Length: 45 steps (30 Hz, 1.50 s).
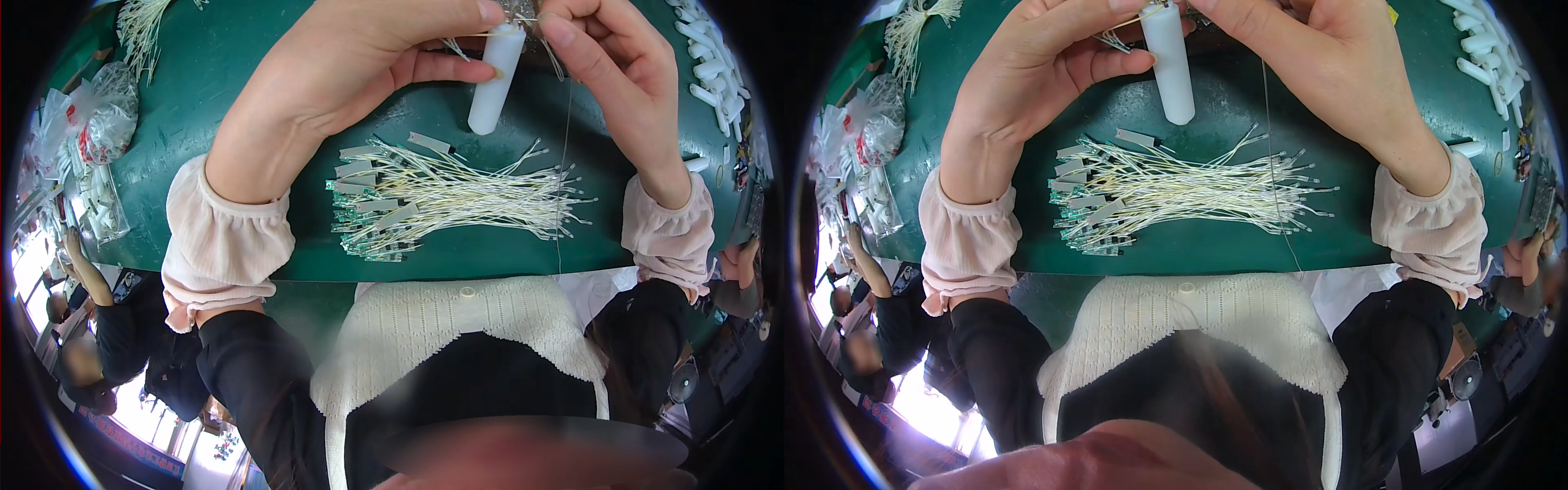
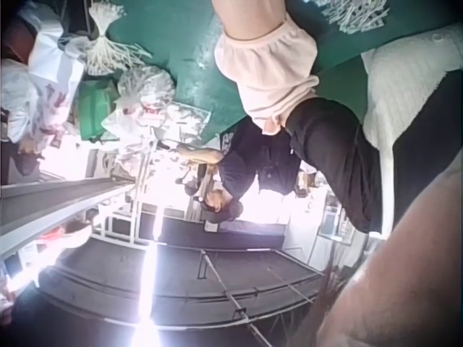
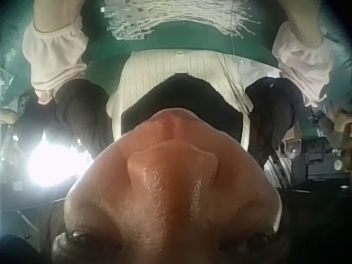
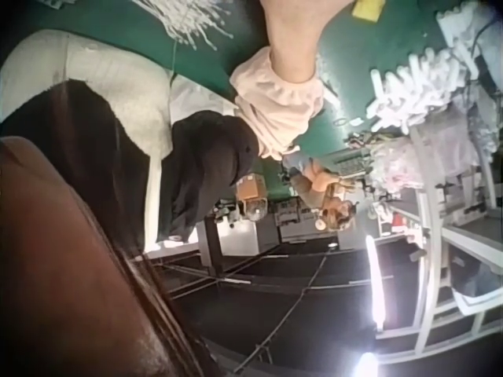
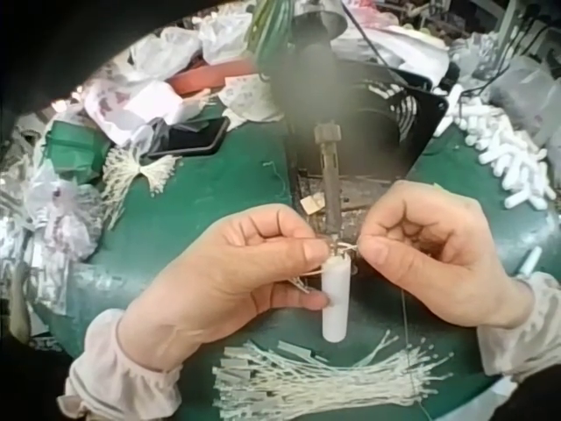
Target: Inserting thin wires into small plastic housings at a factory assembly station.
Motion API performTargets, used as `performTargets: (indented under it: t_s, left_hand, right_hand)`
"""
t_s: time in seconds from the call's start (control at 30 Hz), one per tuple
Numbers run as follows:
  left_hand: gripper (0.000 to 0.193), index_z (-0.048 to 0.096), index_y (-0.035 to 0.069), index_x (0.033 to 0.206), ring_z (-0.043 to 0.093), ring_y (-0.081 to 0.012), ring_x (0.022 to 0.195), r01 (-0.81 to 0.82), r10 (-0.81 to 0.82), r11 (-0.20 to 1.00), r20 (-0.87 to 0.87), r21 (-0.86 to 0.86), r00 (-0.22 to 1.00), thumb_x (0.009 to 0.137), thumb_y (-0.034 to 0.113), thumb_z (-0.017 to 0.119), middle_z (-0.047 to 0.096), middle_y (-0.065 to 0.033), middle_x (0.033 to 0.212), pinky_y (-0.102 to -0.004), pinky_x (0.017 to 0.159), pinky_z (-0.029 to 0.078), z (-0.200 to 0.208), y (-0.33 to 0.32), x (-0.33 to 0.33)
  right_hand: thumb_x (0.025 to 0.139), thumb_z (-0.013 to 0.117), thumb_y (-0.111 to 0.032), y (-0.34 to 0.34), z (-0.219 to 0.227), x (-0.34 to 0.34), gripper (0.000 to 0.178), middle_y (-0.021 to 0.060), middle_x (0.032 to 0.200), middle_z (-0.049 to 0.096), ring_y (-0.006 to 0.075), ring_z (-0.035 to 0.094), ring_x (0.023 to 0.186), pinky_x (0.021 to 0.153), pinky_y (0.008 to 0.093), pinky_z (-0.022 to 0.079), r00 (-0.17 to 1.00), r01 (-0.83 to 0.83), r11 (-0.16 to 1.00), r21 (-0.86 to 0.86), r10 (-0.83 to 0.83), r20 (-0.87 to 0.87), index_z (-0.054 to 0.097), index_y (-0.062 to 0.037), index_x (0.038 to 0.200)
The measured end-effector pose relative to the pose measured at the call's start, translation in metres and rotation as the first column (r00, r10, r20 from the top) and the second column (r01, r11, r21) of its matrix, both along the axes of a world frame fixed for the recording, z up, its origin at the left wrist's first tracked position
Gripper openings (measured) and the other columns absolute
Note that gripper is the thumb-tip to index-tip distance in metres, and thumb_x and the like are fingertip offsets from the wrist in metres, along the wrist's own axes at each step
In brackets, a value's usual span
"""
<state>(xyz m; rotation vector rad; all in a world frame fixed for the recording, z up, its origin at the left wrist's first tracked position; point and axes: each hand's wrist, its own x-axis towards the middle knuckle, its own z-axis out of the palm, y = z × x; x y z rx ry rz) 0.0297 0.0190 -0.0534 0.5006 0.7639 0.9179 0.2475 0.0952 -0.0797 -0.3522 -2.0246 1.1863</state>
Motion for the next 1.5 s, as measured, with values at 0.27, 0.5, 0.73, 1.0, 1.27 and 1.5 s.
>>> performTargets:
  t_s: [0.27,0.5,0.73,1.0,1.27,1.5]
  left_hand:
    - [0.008,0.065,0.005,0.103,0.069,-0.0129,0.09,-0.015,0.015,1.0,0.02,0.026,1.0,0.101,0.012,0.067,0.07,-0.004,0.102,-0.0309,0.083,0.062,-0.005,-0.002,-0.003]
    - [0.007,0.065,0.005,0.102,0.069,-0.0125,0.09,-0.012,0.013,0.999,-0.008,0.041,1.0,0.101,0.012,0.067,0.07,-0.004,0.102,-0.0301,0.082,0.062,-0.006,-0.002,-0.005]
    - [0.008,0.064,0.004,0.102,0.069,-0.0125,0.09,-0.008,0.008,1.0,-0.022,0.001,1.0,0.101,0.011,0.067,0.07,-0.0043,0.101,-0.0302,0.082,0.062,-0.006,-0.005,-0.004]
    - [0.009,0.066,0.002,0.103,0.069,-0.0112,0.088,0.042,-0.043,0.994,0.0,-0.103,0.999,0.097,0.006,0.07,0.071,-0.0045,0.099,-0.0284,0.08,0.06,0.008,-0.024,0.0]
    - [0.026,0.056,0.004,0.084,0.066,-0.0255,0.076,-0.025,0.104,0.955,-0.252,0.297,0.962,0.087,0.019,0.077,0.068,-0.0207,0.093,-0.0349,0.063,0.053,0.053,-0.111,-0.047]
    - [0.03,0.052,0.003,0.079,0.061,-0.0232,0.071,-0.254,0.541,0.826,-0.581,0.504,0.608,0.084,0.016,0.079,0.063,-0.0141,0.085,-0.0354,0.066,0.055,0.042,-0.279,-0.147]
  right_hand:
    - [0.102,0.064,-0.008,-0.022,0.044,0.015,0.009,-0.0031,0.082,0.058,0.0003,0.049,0.069,0.058,0.0173,0.037,0.949,0.156,0.956,-0.249,-0.075,0.305,0.061,0.0006,0.101]
    - [0.102,0.065,-0.008,-0.019,0.035,0.016,0.01,-0.0025,0.082,0.059,0.0012,0.05,0.069,0.059,0.0175,0.038,0.955,0.167,0.928,-0.333,-0.068,0.288,0.06,0.0006,0.1]
    - [0.103,0.063,-0.008,-0.025,0.054,0.01,0.011,-0.0016,0.076,0.058,0.0029,0.05,0.064,0.056,0.019,0.038,0.931,0.16,0.941,-0.299,-0.043,0.363,0.059,0.0013,0.1]
    - [0.105,0.061,-0.012,-0.013,0.085,0.019,0.013,-0.0024,0.074,0.058,0.0031,0.049,0.061,0.054,0.0195,0.036,0.845,0.159,0.907,-0.389,0.078,0.529,0.059,-0.0005,0.099]
    - [0.1,0.065,-0.009,-0.033,0.095,0.071,0.006,-0.0051,0.072,0.057,0.0017,0.046,0.06,0.054,0.0196,0.035,0.7,0.592,0.771,-0.235,-0.347,0.625,0.064,-0.0026,0.1]
    - [0.1,0.064,-0.014,0.022,0.06,0.229,0.023,-0.0036,0.072,0.041,0.0064,0.041,0.066,0.058,0.0268,0.033,0.439,0.421,0.792,0.443,-0.605,0.664,0.063,-0.0075,0.123]
